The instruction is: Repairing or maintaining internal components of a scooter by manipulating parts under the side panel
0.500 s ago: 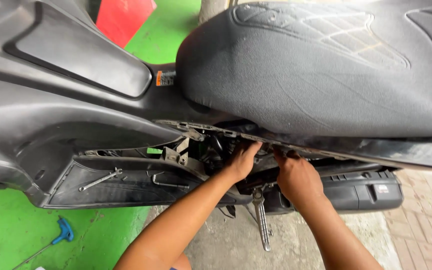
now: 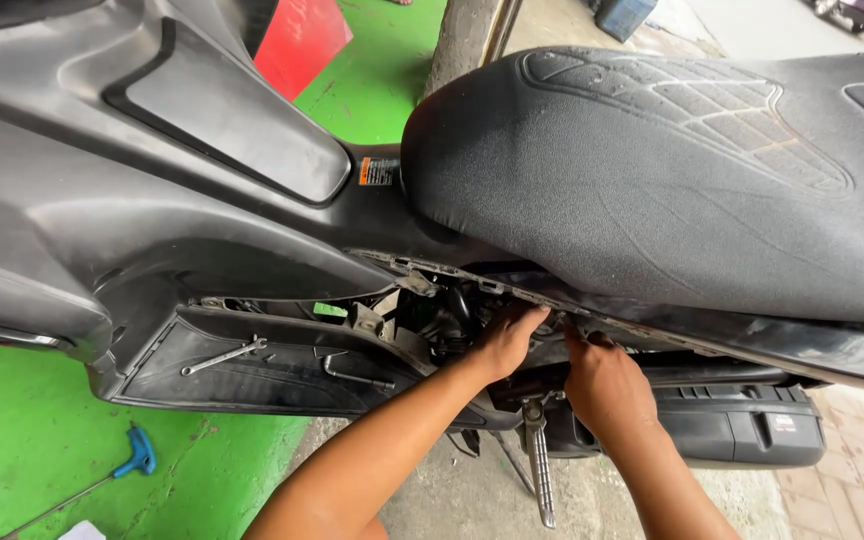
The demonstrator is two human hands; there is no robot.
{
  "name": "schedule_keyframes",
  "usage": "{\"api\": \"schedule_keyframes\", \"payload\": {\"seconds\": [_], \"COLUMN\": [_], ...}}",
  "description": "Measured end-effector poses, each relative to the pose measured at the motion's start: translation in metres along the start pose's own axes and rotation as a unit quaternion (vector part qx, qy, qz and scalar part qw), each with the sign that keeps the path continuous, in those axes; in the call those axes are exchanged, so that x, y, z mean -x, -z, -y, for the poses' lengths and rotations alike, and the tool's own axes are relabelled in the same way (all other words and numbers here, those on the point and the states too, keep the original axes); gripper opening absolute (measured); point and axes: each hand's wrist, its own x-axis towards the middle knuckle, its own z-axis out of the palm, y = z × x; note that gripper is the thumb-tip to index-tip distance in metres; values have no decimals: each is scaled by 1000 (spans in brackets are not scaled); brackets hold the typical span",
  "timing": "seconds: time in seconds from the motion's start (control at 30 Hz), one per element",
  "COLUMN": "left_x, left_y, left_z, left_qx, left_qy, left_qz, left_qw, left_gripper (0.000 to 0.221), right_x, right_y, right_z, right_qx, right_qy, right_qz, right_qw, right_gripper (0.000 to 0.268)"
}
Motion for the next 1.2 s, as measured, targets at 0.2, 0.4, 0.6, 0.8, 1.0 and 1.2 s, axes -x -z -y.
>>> {"api": "schedule_keyframes", "payload": {"seconds": [0.2,0.4,0.6,0.8,1.0,1.2], "left_x": [-24,-12,-25,-30,-28,-28], "left_y": [-12,0,-4,-2,-3,0], "left_z": [61,15,54,45,34,19], "left_qx": [12,-4,12,17,-38,-54], "left_qy": [40,19,15,-34,-42,3], "left_qz": [-13,-14,-1,11,40,50], "left_qw": [999,1000,1000,999,998,997], "left_gripper": [71,61,60,59,60,59], "right_x": [4,2,4,1,0,-15], "right_y": [-5,-9,-9,-4,18,-2], "right_z": [1,0,0,-2,-4,7], "right_qx": [10,-21,-25,-50,-28,-194], "right_qy": [7,-26,-27,-37,-51,-91], "right_qz": [-9,-17,-13,0,14,36], "right_qw": [1000,999,999,998,998,976], "right_gripper": [54,54,56,54,50,43]}}
